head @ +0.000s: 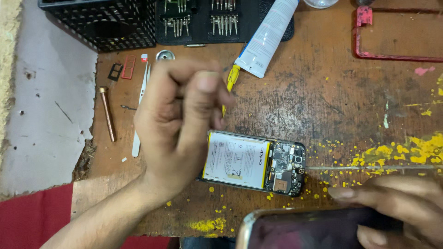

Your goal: The person uses tweezers to manipulate small components on the motherboard of a disassembled smartphone. They then pick up a second smartphone, which displays a boot screen, and use a yellow screwdriver to work on its internal components. The person handles the phone casing and internal parts throughout the process.

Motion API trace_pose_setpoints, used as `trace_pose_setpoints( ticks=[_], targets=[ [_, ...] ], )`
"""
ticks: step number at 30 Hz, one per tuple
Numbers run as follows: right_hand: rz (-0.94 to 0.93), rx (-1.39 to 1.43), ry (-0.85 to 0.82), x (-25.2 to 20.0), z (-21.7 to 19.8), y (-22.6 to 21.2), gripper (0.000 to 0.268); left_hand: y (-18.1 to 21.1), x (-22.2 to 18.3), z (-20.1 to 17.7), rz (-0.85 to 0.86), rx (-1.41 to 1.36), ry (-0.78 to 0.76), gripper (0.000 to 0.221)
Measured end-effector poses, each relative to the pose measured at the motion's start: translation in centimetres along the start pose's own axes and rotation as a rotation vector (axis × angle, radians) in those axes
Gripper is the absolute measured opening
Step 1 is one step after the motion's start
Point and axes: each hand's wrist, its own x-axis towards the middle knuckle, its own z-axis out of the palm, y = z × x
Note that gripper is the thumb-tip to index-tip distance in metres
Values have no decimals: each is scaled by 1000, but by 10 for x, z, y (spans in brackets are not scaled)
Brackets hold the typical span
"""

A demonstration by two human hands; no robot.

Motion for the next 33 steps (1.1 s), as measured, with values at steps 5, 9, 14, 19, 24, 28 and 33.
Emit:
trace_pose_setpoints(
  ticks=[5, 9, 14, 19, 24, 28, 33],
  targets=[
    [-83, -94, 84, 9, 1, -13, 58, 6, 4, 1, 31, -50, -87, 18],
    [85, 490, 153, 49, -5, -47, 54, 9, 6, 3, 59, -42, -123, 16],
    [98, 1004, -27, 113, -21, -50, 75, 16, 7, 2, 80, 256, -97, 17],
    [-66, 1625, -34, 144, -23, -25, 98, 13, 13, 13, 550, 545, -95, 13],
    [7, 1509, -121, 172, -26, -26, 109, -1, 9, 8, 672, 672, -139, 15],
    [-18, 1496, -166, 179, -28, -25, 117, -6, 9, 1, 660, 599, -159, 14],
    [-59, 1400, -143, 167, -16, 1, 124, -4, 8, 5, 723, 638, -274, 15]
  ],
)
